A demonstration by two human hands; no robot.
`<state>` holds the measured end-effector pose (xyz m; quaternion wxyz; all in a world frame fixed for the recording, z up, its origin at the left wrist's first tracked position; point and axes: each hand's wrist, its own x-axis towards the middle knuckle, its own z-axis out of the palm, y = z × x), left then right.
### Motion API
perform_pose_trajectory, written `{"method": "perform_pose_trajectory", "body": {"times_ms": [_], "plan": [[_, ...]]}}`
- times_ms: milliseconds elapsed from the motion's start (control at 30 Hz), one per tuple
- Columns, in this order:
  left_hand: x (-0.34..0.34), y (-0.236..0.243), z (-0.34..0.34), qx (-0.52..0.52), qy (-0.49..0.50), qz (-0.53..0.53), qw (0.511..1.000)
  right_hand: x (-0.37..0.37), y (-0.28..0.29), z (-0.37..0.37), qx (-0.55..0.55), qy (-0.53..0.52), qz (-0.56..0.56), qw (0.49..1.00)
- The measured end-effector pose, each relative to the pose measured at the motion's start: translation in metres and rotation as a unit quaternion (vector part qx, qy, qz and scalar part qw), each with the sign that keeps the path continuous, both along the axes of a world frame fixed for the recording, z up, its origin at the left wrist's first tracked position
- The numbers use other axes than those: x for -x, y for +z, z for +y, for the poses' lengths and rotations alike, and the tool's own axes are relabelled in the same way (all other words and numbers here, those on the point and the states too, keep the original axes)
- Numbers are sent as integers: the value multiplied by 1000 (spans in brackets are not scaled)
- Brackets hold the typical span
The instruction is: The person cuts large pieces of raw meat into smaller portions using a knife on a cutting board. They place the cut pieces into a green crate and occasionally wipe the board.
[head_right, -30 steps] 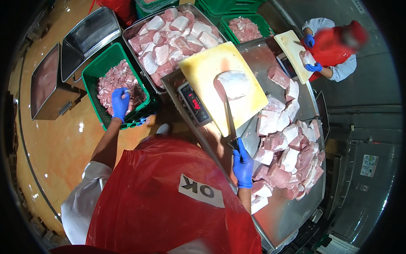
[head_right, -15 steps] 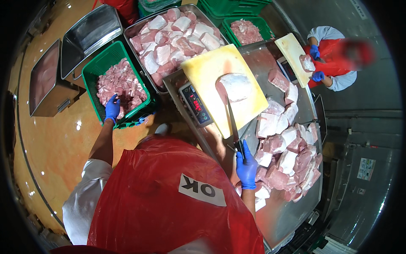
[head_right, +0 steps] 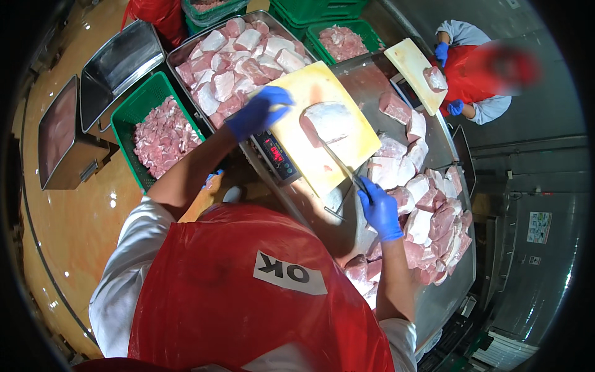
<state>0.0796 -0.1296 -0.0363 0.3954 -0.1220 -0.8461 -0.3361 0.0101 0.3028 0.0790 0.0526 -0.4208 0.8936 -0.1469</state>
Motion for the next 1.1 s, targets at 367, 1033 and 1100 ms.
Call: {"method": "perform_pose_trajectory", "body": {"times_ms": [367, 1033, 1100], "plan": [[102, 14, 60, 85, -161, -297, 937, 66, 11, -45, -20, 130, -8, 991], [95, -1, 57, -120, -224, -359, 898, 131, -64, -51, 30, 238, 24, 971], [87, 38, 72, 101, -147, -333, 926, 162, -63, -15, 5, 219, 42, 975]]}}
